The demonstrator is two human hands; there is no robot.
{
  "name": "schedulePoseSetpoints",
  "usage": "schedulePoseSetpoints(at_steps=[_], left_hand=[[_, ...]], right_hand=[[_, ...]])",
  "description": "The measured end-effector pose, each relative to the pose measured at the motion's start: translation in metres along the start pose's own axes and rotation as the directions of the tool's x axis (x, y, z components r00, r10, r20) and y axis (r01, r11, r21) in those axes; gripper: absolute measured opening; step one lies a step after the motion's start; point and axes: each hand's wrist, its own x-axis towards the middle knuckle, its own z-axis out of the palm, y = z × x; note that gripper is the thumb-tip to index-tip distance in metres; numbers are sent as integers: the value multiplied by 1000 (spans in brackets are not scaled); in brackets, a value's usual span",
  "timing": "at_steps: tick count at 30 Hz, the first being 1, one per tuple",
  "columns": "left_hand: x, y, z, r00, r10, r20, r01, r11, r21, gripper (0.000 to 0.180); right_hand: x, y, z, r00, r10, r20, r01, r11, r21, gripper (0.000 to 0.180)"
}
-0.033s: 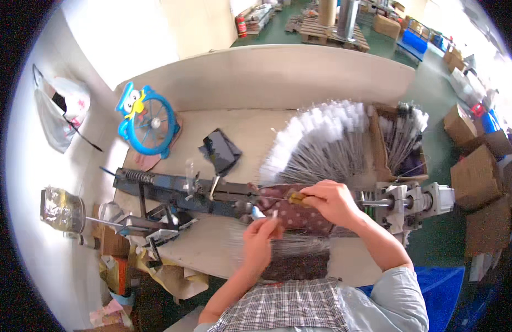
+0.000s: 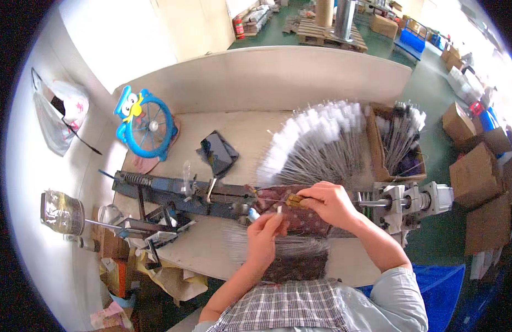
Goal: Repeatedly assembling brush heads onto metal rods using a manual jig.
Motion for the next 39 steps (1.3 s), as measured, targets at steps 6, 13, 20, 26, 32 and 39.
schedulePoseSetpoints(at_steps=[6,13,20,26,32,39], left_hand=[[26,-29,20,987,26,157,-48,989,139,14],[26,-28,28,989,38,146,-65,981,182,13],[19,-4,7,984,39,-174,-49,997,-54,13],[22,4,3,994,-86,-63,76,986,-145,15],[21,3,-6,999,-51,4,51,999,-14,20],[24,7,1,992,-129,4,129,985,-111,42]], right_hand=[[-9,7,-18,979,197,49,-203,963,180,23],[-10,17,-23,935,279,219,-348,838,420,23],[10,-6,-5,973,-201,-110,181,969,-170,15],[34,-7,37,990,-133,52,141,960,-242,15],[35,-16,31,993,-53,106,67,989,-131,20],[32,-16,37,995,77,70,-77,997,-8,22]])
